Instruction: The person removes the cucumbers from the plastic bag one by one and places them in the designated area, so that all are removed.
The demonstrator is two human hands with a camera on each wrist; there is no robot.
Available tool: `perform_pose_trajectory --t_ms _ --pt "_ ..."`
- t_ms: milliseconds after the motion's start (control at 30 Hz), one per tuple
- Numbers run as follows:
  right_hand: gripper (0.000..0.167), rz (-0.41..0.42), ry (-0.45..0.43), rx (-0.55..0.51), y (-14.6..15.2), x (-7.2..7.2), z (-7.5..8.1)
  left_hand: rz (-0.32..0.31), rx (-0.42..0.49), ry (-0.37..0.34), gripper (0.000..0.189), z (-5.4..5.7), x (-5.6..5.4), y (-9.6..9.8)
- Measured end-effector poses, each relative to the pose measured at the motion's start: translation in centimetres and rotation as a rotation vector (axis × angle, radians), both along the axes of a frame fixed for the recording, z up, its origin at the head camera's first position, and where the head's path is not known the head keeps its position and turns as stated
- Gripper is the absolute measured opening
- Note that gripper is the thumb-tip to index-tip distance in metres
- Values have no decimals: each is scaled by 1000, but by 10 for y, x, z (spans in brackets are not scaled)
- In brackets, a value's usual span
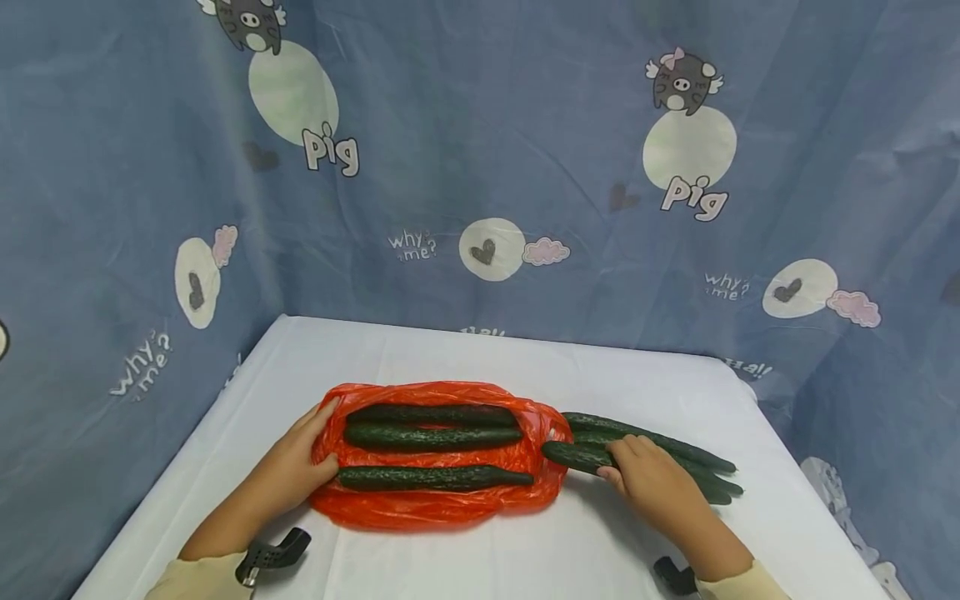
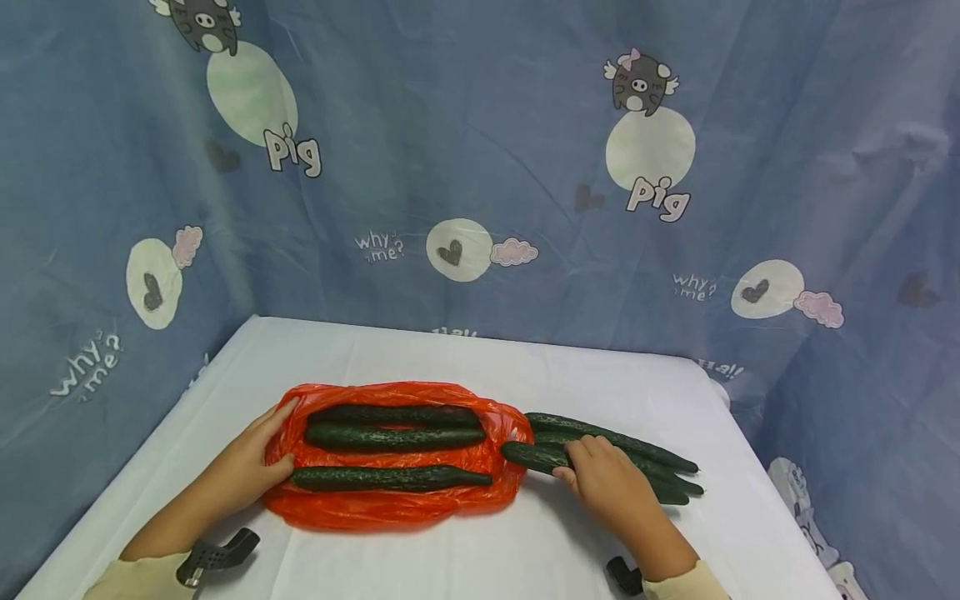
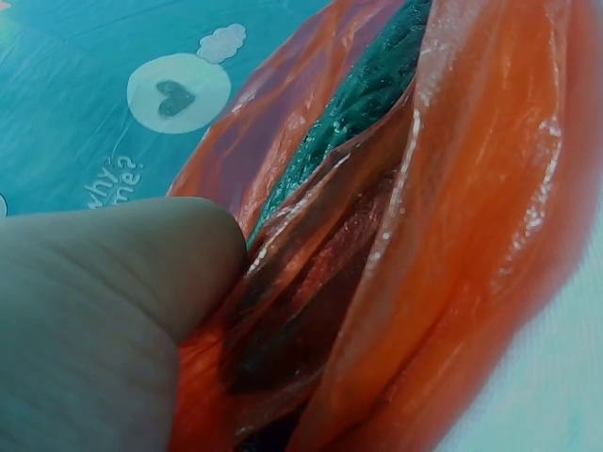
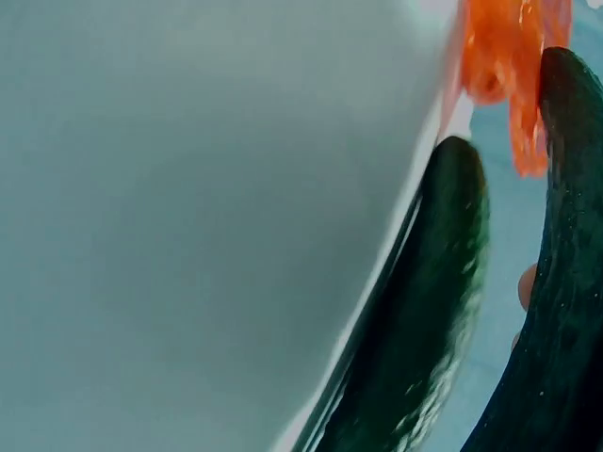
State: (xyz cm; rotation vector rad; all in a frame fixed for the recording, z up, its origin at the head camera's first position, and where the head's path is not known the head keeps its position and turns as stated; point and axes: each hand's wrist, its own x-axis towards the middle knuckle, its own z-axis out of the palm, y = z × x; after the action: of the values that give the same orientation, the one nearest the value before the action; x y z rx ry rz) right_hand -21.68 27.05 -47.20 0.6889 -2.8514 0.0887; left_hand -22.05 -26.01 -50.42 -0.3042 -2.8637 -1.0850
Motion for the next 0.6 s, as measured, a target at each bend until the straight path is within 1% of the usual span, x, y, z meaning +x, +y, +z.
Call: perform_pose_trajectory --t_ms 133,300,433,600 --pt "33 -17 -8 5 9 -1 -4 6 11 -3 89 0 2 1" --pt "31 -30 -9 11 21 -3 -8 2 25 23 88 -1 4 3" --pt "32 -35 -19 26 27 -7 -8 13 14 6 89 0 3 2" --pt "33 -29 -40 39 30 -9 -8 5 14 -6 90 0 1 0"
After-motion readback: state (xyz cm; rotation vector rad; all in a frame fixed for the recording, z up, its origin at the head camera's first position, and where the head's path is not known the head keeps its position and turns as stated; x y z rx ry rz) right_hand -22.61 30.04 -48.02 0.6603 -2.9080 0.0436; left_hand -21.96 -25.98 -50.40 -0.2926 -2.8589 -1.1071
